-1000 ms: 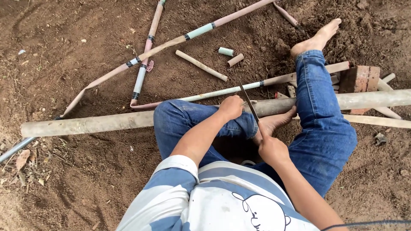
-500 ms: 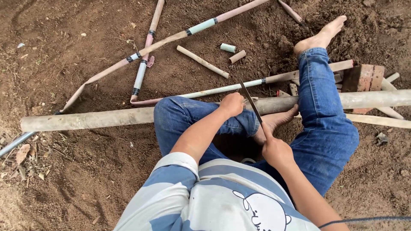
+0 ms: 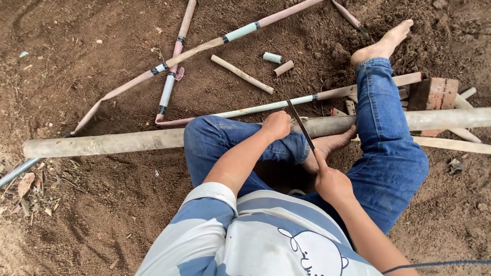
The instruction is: A person sitting on the ground uses a hand saw to cut through a bamboo pole.
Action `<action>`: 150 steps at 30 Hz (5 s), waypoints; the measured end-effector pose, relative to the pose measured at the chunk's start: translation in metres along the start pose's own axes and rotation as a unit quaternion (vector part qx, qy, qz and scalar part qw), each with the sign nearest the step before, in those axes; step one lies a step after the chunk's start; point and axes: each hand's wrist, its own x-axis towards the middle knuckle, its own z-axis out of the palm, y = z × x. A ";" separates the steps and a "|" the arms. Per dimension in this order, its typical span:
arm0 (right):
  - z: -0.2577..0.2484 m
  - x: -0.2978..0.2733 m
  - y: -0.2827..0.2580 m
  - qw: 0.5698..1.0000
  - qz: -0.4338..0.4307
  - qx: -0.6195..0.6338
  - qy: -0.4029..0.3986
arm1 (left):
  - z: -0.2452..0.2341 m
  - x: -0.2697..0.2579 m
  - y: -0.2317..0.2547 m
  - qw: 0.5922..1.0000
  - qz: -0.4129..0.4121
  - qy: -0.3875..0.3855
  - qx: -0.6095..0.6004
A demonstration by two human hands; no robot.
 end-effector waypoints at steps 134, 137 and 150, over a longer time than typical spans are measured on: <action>0.004 0.029 -0.018 0.999 -0.010 -0.040 0.006 | -0.006 -0.015 0.012 0.999 -0.004 -0.028 0.031; 0.003 0.030 -0.021 1.000 0.016 -0.014 -0.006 | -0.004 -0.012 0.007 0.999 -0.015 -0.026 0.036; 0.014 0.035 -0.005 0.985 -0.090 -0.144 0.020 | -0.007 -0.013 0.013 0.998 0.010 -0.017 0.060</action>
